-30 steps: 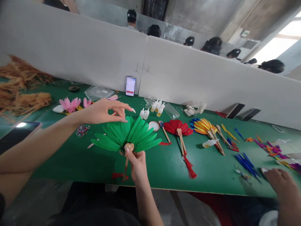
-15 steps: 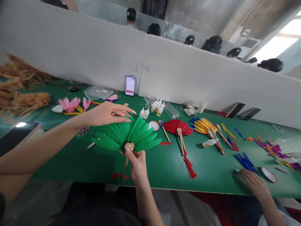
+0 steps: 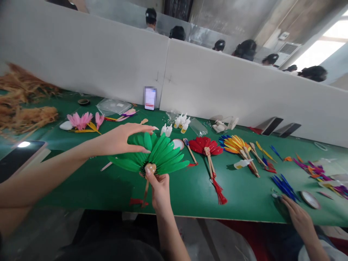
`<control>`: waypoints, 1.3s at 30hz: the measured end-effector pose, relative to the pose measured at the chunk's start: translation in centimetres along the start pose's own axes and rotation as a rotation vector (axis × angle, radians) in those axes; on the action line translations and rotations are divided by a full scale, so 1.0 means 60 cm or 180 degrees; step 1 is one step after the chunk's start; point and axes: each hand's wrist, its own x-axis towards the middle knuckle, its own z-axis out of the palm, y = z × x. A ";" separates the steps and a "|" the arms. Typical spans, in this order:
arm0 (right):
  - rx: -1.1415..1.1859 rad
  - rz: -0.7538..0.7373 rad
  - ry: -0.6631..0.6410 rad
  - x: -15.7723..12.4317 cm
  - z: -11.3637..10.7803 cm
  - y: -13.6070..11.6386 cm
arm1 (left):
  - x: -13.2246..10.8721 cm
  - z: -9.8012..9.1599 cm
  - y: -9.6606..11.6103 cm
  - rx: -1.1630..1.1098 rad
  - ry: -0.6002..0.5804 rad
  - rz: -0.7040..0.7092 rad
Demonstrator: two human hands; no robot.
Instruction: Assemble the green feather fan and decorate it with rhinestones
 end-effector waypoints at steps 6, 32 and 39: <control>-0.0015 -0.0014 0.0007 0.000 -0.002 0.003 | -0.012 0.016 -0.001 0.0291 0.0355 0.0246; -0.0100 -0.0259 0.0250 -0.019 0.017 -0.023 | -0.037 -0.004 0.015 0.0505 0.1758 0.0472; -0.0606 -0.0633 0.0226 -0.033 0.028 -0.047 | -0.100 0.052 -0.107 0.1367 0.0842 -0.1646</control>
